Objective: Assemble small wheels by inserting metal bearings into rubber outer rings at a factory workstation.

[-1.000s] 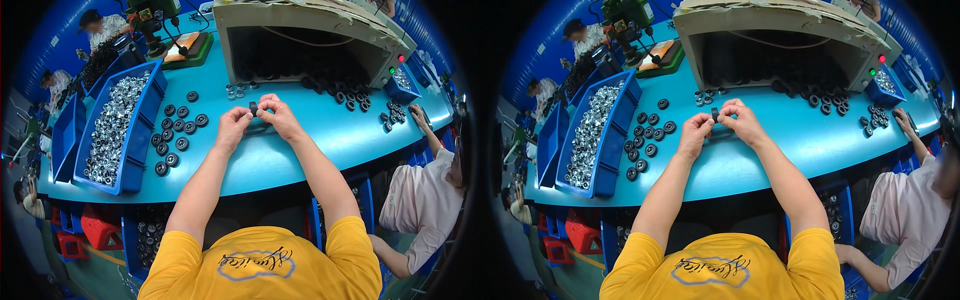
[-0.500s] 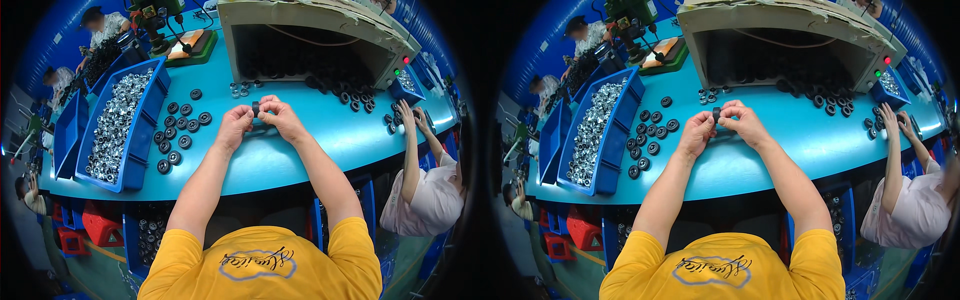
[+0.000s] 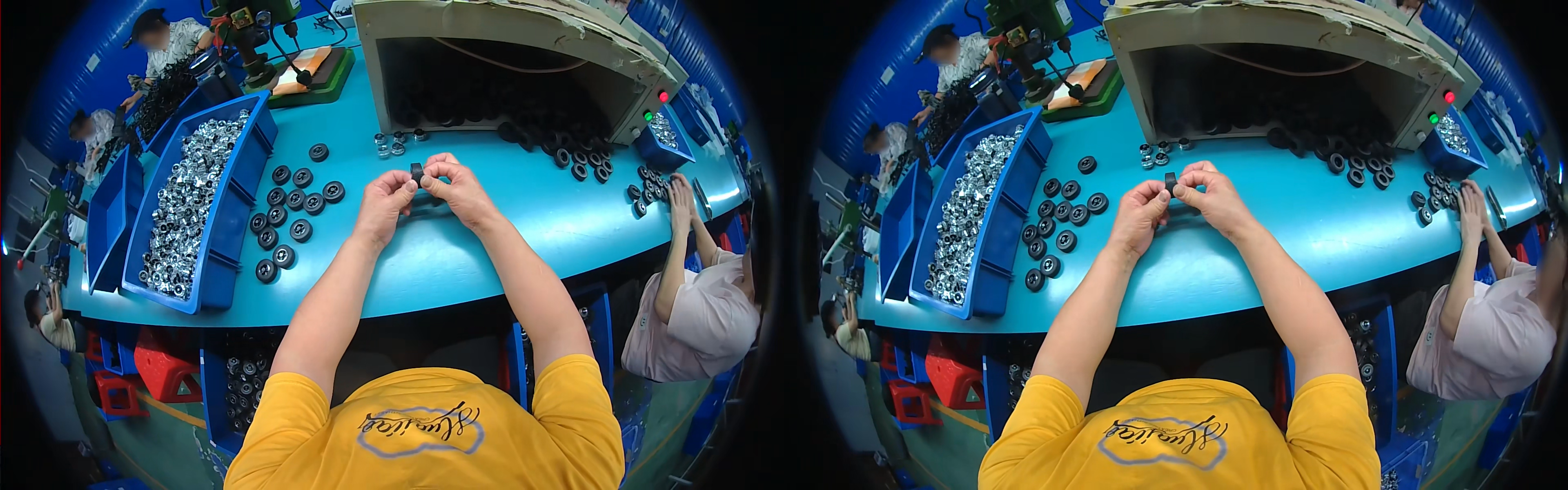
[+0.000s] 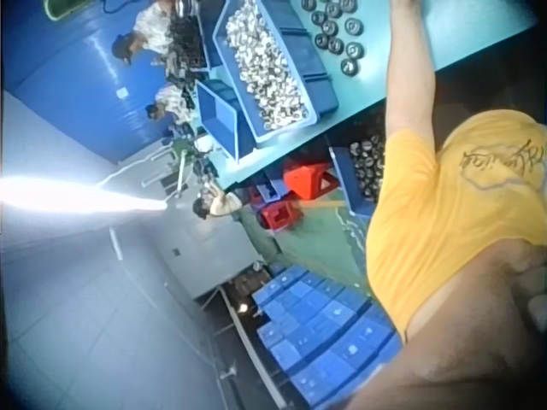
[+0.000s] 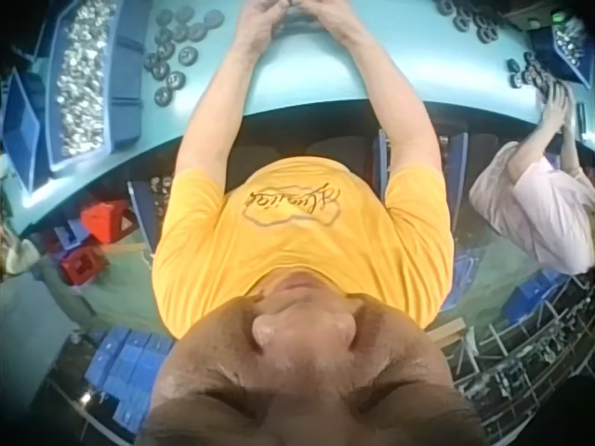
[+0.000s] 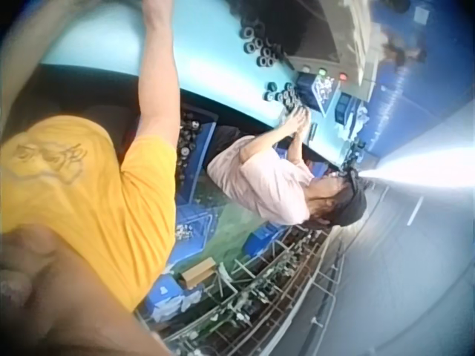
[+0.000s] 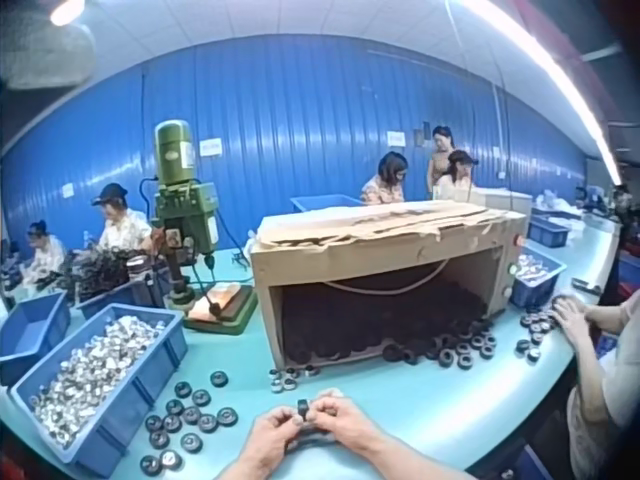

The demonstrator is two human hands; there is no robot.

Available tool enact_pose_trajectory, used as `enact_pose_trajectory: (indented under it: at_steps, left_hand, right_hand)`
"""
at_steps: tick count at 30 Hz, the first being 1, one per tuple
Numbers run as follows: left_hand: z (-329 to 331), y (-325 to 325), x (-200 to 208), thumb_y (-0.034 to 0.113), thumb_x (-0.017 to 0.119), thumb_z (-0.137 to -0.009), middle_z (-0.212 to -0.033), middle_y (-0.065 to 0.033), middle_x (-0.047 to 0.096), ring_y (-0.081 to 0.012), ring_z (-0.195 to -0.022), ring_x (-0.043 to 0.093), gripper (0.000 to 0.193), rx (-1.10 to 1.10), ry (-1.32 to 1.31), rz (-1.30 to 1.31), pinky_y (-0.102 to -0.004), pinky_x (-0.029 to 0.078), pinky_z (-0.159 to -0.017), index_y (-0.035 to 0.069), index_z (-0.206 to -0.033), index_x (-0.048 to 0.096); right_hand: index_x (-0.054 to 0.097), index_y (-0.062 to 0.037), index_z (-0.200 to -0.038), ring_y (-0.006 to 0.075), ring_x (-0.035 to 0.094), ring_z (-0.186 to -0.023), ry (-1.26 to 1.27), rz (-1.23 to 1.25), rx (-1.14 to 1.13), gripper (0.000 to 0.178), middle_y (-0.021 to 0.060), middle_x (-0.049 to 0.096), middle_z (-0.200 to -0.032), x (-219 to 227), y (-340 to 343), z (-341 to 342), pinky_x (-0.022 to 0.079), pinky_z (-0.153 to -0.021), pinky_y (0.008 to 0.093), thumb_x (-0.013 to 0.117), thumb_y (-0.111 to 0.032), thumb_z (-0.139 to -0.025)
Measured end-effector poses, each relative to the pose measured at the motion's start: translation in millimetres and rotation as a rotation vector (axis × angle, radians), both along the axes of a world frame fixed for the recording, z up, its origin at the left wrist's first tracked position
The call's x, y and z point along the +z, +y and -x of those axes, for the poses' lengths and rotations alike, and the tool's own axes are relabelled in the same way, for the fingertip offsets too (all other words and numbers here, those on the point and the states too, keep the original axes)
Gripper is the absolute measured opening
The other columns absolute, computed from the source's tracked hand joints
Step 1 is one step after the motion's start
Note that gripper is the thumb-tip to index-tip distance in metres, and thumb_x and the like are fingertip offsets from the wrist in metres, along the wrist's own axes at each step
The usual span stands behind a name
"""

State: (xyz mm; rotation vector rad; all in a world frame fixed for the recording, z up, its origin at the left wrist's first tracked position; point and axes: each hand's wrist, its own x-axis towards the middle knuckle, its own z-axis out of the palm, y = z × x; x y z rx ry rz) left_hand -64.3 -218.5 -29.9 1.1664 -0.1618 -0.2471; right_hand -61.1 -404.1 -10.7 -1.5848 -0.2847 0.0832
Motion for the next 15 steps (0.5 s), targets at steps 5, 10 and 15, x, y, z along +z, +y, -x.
enact_pose_trajectory:
  at_steps: [5, 10, 15]
  left_hand:
    - [2, 6, 10, 0.017, 0.075, -0.094, -0.080, 0.0048, 0.060, -0.0060, -0.067, 0.050, 0.011, -0.006, -0.134, -0.238, -0.0214, 0.041, -0.060, 0.007, -0.094, 0.069]
    - [6, -1, 14, 0.017, 0.073, -0.096, -0.080, 0.0060, 0.060, -0.0051, -0.069, 0.048, 0.012, 0.133, -0.556, -0.466, -0.0219, 0.041, -0.061, 0.006, -0.093, 0.069]
    - [10, -1, 17, 0.018, 0.073, -0.096, -0.080, 0.0062, 0.061, -0.0076, -0.073, 0.051, 0.010, 0.041, -0.212, -0.268, -0.0247, 0.044, -0.067, 0.008, -0.098, 0.071]
  right_hand:
    - [0.075, -0.0068, -0.094, 0.0171, 0.051, -0.113, 0.081, -0.084, 0.054, 0.021, 0.0040, 0.054, -0.122, -1, -7, 1, 0.042, -0.098, 0.0331, 0.079, -0.027, -0.090]
    - [0.076, -0.0077, -0.095, 0.0162, 0.050, -0.114, 0.096, -0.127, 0.093, 0.022, 0.0030, 0.054, -0.122, 3, -13, 1, 0.040, -0.099, 0.0328, 0.079, -0.029, -0.090]
    - [0.076, -0.0085, -0.096, 0.0165, 0.050, -0.114, 0.141, -0.137, 0.118, 0.021, 0.0029, 0.054, -0.122, -2, -13, -2, 0.040, -0.100, 0.0339, 0.078, -0.029, -0.091]
